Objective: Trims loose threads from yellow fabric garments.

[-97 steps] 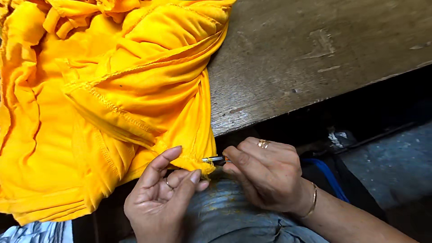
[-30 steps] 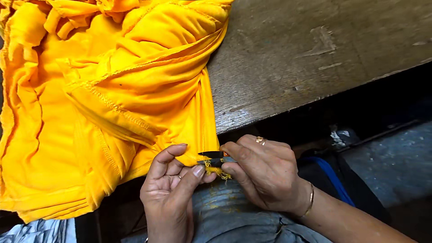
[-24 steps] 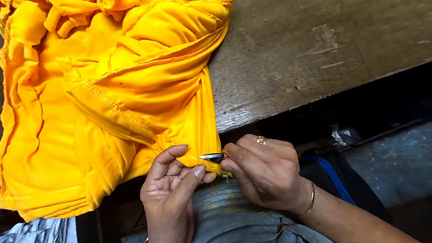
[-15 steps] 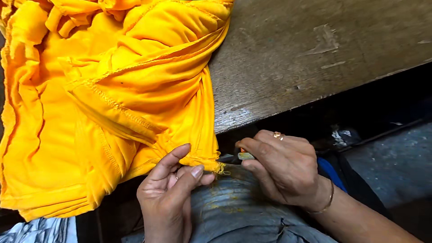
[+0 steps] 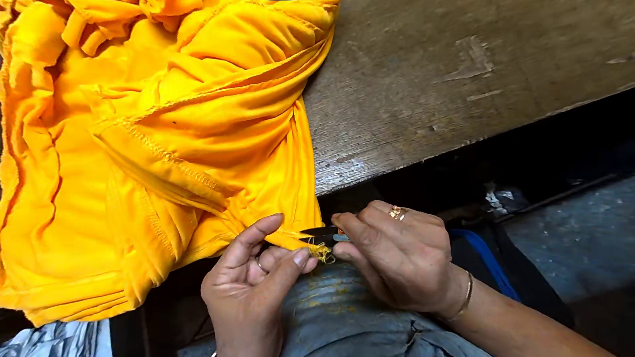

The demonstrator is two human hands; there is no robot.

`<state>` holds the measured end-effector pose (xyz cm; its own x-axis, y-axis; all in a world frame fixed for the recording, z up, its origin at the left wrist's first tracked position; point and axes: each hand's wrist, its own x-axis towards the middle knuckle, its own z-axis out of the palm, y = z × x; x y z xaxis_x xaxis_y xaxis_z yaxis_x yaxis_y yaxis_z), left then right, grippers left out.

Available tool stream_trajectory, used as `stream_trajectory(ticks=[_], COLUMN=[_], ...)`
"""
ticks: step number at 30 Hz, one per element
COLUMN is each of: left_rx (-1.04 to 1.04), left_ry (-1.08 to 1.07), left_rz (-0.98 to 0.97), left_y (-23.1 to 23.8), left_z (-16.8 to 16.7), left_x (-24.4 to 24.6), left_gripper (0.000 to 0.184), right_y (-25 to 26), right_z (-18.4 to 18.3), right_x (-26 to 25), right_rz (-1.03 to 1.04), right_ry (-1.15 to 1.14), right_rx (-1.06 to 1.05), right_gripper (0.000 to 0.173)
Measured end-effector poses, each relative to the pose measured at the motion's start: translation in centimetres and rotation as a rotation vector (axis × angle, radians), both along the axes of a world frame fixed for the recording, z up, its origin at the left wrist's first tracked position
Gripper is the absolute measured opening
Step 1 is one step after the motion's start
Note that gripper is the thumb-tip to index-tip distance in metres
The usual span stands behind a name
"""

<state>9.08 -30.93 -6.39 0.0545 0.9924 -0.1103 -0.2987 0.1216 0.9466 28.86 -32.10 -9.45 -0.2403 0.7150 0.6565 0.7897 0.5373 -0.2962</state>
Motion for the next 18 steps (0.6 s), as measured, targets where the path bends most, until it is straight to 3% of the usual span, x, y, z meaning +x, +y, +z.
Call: stream_trajectory(ticks=[4, 9, 14, 18], left_rx=[0.078, 0.117, 0.082, 0.108], left_ry=[0.075, 0.051, 0.003, 0.011], left_rz=[-0.029, -0.032, 0.003, -0.069], left_y=[0.0, 0.3, 0.3, 0.2], left_z=[-0.2, -0.1, 0.1, 0.2], left_x=[-0.3, -0.7, -0.4, -0.4], left_gripper=[0.048, 0.034, 0.026, 0.031], right_y=[0.0, 0.3, 0.7, 1.1], right_z=[0.0, 0.3, 0.2, -0.2], right_x=[0.3, 1.5, 0.8, -1.2], right_rz=[0.068, 0.342, 0.283, 0.206], right_ry=[0.030, 0.255, 0.528, 0.516], right_rx=[-0.027, -0.172, -0.286, -0.277], right_gripper=[0.032, 0.039, 0.036, 0.030])
